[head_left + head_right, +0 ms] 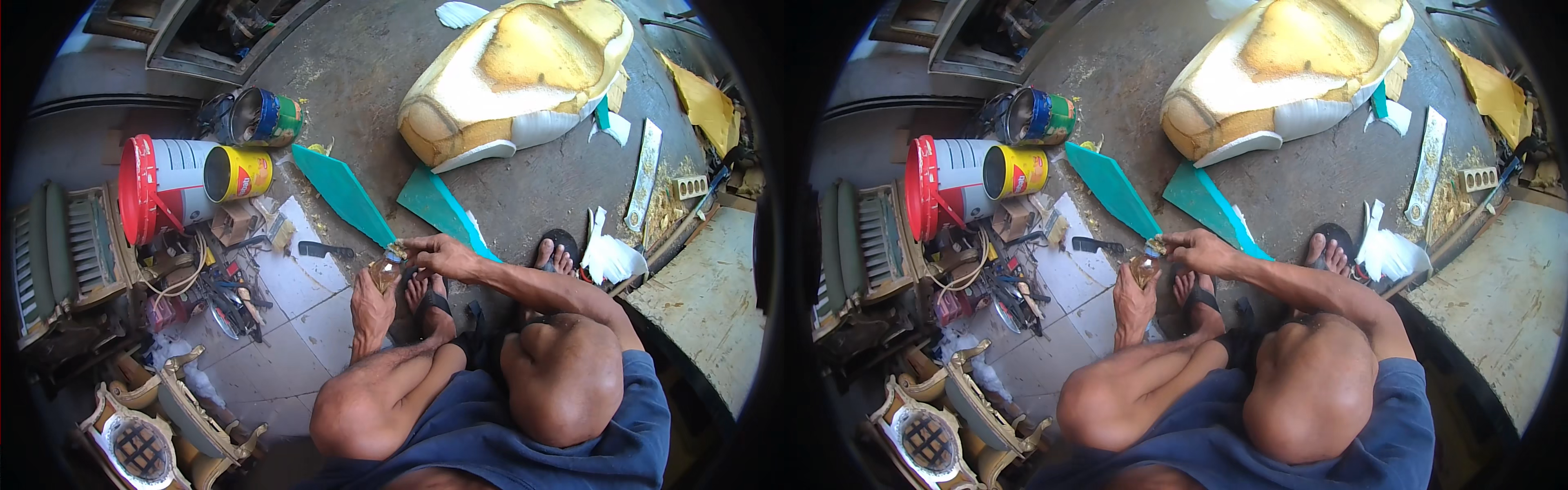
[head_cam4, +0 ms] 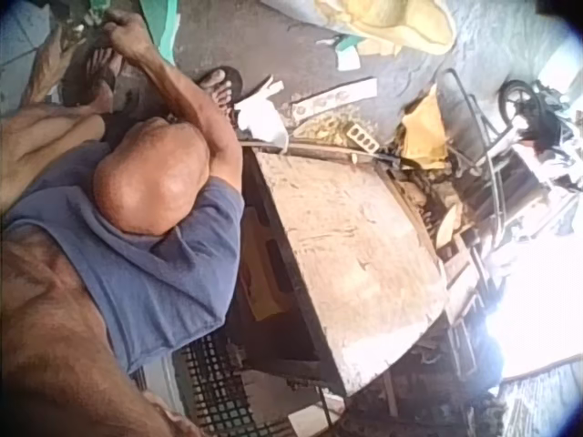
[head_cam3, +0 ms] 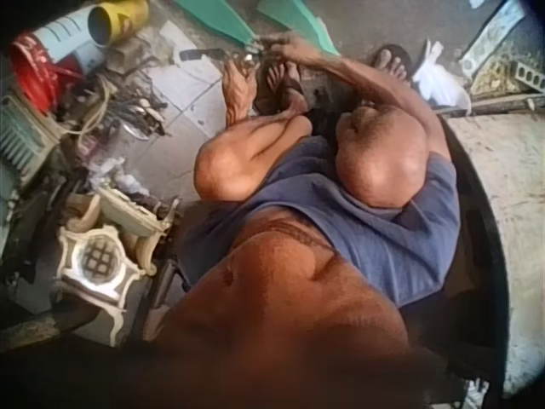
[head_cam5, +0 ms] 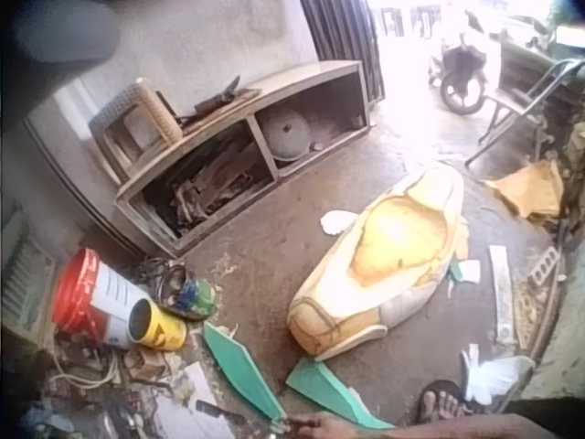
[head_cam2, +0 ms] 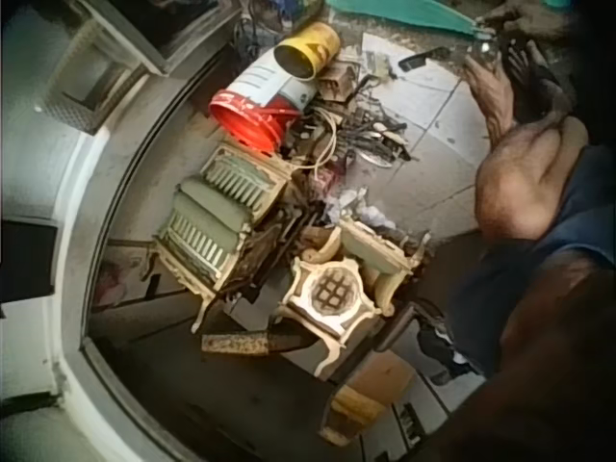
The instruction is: The person applies adhesive from a bottle to pieces of foam and the surface of a motorcycle seat foam base, then presses and fits the foam pieces onto the base using their hands and cuts the foam with shears.
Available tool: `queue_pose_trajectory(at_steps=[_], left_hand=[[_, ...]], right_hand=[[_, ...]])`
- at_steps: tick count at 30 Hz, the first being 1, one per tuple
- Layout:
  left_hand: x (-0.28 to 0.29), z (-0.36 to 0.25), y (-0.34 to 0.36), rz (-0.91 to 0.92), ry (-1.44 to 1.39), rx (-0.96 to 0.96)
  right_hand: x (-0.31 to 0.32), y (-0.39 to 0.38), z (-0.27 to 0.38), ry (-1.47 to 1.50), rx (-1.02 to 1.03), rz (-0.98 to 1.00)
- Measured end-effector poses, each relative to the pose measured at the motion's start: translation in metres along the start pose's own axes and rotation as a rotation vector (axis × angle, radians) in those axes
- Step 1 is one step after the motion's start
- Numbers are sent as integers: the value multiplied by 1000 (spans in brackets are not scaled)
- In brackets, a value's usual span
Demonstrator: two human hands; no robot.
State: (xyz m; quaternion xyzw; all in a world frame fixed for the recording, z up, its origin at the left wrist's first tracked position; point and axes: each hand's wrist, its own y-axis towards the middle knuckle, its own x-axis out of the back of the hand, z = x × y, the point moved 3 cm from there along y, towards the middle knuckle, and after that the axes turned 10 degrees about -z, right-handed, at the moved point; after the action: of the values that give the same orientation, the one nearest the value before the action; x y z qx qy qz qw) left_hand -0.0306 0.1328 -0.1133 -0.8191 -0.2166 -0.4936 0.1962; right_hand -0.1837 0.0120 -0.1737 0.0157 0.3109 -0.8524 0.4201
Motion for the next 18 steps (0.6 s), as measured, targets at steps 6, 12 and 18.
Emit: queue_pose_trajectory(at_steps=[6,12,18], left_hand=[[-18,25,14,63,228,-124],[-39,-58,55,-32,275,-437],[-108,-201,116,-99,30,-1116]], right_hand=[[4,-18,23,197,-145,86],[122,-38,28,495,203,-553],[203,-94,20,607,355,-1054]])
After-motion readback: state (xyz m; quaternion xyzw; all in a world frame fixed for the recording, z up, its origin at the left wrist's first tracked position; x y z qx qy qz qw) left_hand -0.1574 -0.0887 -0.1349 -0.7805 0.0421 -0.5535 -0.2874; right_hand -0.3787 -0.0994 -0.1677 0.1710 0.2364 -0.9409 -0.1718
